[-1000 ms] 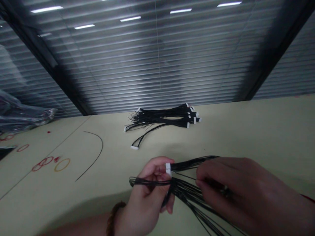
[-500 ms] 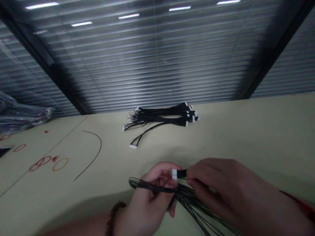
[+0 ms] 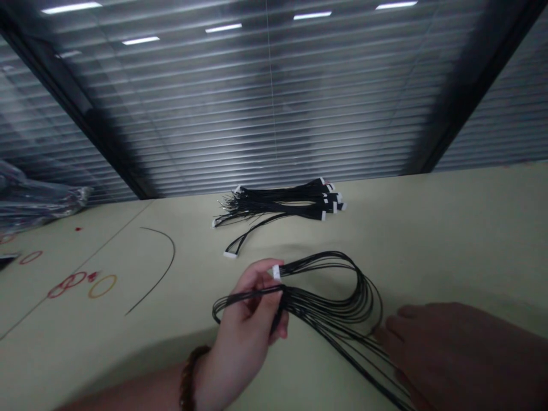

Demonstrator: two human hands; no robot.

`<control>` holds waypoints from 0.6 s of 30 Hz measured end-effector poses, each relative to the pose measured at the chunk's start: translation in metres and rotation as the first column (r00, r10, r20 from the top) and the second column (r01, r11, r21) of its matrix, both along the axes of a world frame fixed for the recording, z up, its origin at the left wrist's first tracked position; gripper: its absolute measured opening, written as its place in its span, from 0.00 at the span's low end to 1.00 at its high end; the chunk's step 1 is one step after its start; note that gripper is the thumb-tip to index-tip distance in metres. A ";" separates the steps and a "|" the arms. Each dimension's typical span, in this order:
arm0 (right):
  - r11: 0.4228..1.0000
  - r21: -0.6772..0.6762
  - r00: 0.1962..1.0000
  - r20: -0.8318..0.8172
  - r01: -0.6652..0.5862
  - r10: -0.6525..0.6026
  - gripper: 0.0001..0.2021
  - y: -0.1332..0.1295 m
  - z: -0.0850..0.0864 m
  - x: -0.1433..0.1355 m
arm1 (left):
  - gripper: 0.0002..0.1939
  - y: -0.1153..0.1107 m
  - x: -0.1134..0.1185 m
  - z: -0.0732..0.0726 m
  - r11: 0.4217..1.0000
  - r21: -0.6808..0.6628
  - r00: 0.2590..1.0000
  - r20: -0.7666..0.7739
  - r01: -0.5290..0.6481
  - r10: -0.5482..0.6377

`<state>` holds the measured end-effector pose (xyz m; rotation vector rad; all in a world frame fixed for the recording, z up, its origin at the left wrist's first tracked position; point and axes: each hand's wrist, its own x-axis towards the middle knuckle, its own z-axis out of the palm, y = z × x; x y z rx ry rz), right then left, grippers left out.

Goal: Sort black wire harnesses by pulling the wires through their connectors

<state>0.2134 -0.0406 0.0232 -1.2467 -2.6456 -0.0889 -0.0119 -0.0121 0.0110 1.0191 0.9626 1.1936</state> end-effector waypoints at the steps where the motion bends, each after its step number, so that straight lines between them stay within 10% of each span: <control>1: 0.999 -0.038 0.999 0.052 -0.003 0.005 0.10 0.001 0.000 -0.004 | 0.11 0.000 -0.001 0.000 1.000 0.006 1.000 -0.001 -0.010 0.010; 9: 0.986 -0.102 0.990 0.034 -0.129 0.133 0.09 -0.003 0.006 -0.018 | 0.10 0.000 0.000 -0.001 0.999 0.040 1.000 0.026 -0.016 0.015; 18: 0.927 -0.374 0.937 -0.325 -0.005 -0.126 0.11 0.020 0.027 -0.055 | 0.07 -0.006 0.001 -0.002 0.987 0.085 0.989 0.055 0.136 -0.141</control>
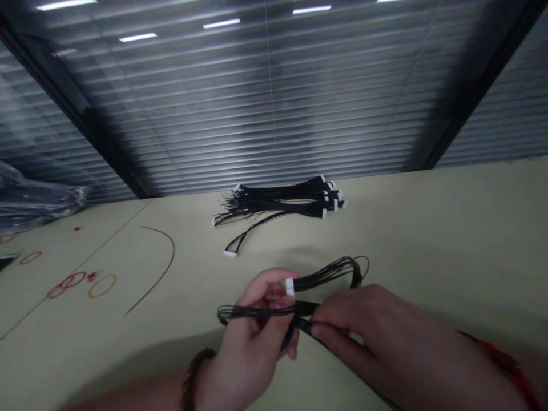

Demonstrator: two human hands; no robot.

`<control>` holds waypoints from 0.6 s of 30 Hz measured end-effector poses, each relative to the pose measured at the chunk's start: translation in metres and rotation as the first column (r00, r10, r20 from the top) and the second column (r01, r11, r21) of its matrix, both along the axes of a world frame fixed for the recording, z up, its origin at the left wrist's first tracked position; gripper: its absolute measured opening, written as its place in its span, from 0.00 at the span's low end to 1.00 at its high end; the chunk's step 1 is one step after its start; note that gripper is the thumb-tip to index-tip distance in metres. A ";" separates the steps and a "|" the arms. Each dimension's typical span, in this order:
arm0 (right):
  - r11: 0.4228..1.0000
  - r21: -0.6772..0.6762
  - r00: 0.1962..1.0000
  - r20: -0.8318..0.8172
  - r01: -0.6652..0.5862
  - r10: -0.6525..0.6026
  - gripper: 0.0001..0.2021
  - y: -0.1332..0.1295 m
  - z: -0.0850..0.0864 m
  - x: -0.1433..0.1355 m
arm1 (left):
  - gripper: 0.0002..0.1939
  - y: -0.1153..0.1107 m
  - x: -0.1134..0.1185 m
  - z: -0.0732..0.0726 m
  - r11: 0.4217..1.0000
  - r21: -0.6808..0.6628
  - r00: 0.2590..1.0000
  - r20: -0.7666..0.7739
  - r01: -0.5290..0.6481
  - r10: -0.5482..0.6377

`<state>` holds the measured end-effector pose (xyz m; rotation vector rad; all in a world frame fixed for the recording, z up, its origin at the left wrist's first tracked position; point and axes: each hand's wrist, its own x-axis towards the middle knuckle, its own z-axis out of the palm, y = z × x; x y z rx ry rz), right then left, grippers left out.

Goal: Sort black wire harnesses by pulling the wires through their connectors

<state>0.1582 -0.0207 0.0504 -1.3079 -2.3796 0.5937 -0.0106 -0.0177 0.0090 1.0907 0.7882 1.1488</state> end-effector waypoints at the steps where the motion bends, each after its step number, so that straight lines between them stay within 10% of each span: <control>1: 0.998 -0.061 1.000 -0.024 -0.019 0.018 0.11 0.002 0.001 0.001 | 0.07 0.000 0.000 0.000 1.000 -0.001 1.000 0.004 0.008 -0.008; 11: 0.975 -0.216 0.997 -0.062 -0.051 0.038 0.15 0.011 0.004 0.007 | 0.08 0.001 0.002 0.002 1.000 -0.016 1.000 -0.013 0.001 -0.001; 18: 0.999 0.039 0.999 -0.047 0.026 -0.024 0.11 0.001 0.004 0.005 | 0.08 0.004 0.002 0.004 0.996 -0.071 0.997 -0.048 -0.058 0.055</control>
